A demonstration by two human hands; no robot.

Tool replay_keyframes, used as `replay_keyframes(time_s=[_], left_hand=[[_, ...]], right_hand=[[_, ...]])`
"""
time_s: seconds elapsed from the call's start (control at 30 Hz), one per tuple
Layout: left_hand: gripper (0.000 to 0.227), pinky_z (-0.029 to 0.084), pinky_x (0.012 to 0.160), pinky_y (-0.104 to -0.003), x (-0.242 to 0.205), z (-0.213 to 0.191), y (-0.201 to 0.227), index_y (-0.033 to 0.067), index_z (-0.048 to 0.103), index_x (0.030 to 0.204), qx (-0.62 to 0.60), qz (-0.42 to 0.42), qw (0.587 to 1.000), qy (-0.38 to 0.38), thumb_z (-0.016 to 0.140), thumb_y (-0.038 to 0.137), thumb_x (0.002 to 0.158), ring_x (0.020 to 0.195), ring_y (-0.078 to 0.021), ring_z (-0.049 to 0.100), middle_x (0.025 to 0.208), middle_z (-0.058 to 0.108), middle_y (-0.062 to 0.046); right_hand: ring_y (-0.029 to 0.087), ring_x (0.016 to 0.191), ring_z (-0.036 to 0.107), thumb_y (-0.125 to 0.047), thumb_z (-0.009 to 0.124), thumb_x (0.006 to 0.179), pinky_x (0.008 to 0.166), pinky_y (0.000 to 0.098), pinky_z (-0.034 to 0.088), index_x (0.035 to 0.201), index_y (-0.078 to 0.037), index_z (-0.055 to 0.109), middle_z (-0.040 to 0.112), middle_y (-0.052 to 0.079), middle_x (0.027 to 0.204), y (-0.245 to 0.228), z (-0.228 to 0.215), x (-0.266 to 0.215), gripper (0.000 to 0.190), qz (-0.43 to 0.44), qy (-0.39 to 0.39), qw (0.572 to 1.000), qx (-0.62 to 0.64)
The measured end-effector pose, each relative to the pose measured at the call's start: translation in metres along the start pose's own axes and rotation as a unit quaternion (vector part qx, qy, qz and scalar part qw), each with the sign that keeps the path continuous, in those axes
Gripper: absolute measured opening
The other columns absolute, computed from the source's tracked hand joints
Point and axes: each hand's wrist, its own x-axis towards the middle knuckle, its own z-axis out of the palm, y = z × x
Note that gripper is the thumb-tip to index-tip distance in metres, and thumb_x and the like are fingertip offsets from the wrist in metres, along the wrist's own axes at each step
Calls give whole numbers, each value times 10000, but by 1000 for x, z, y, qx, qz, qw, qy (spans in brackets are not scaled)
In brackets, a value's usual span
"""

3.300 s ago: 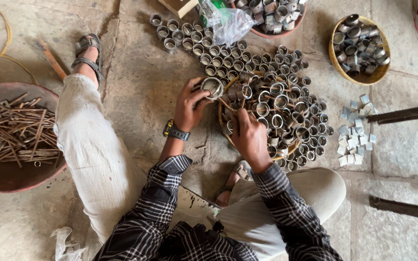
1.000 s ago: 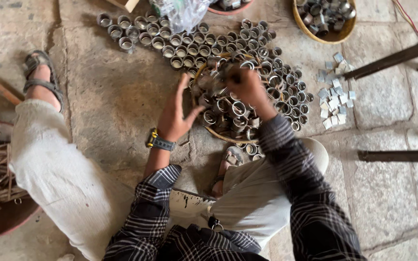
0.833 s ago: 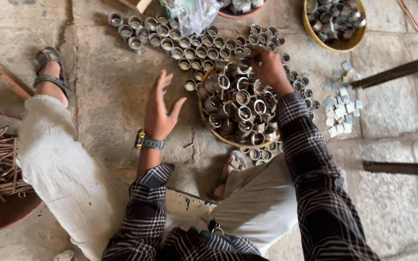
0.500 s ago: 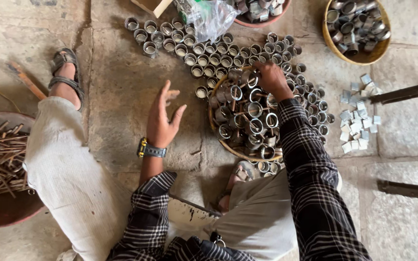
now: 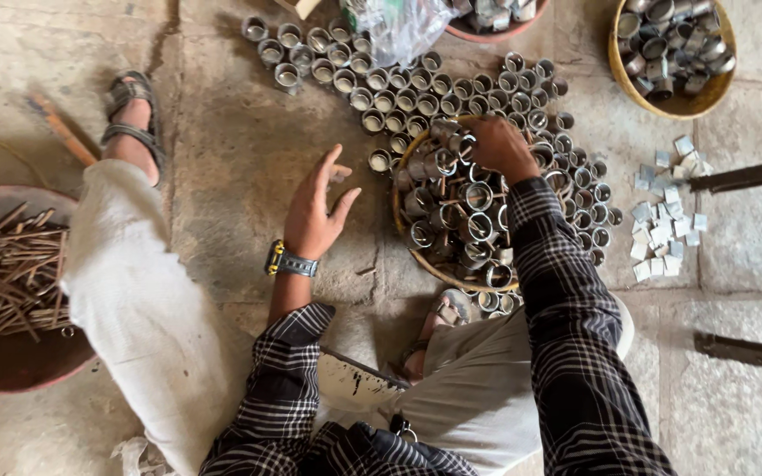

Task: The person sits on the floor and repeatedly picks up small metal cups and thin metal rods. They insert the rods into the cups and place the assembled units into a large woven basket. The person handles the parts one at a time, maintaining a steady rhythm throughout the clip.

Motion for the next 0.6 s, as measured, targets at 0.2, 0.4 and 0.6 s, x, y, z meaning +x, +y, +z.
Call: replay_keyframes(time_s=[0.2,0.4,0.6], left_hand=[[575,530,963,-454,-11,-5,-16,69,498,1477,51,20,997,46,746,238,987,1128,-330,670,1204,707,-118],[357,533,933,-455,-39,41,-81,33,654,1256,-20,-87,995,50,734,254,987,1086,-349,669,1169,695,-180],[350,535,904,-477,-53,106,-144,44,702,1089,78,-117,985,104,807,332,918,1033,-393,653,1076,716,-187]], right_hand=[[355,1011,723,-6,638,839,822,457,591,1303,-119,702,727,198,1213,1,-53,-5,482,-65,115,988,-80],[265,1044,743,15,620,1082,948,384,610,1254,3,686,727,151,1198,-46,-173,-126,185,-142,186,971,44],[219,972,737,-20,717,1042,872,309,570,1144,60,727,755,196,1089,-56,-147,-224,130,57,224,970,71]])
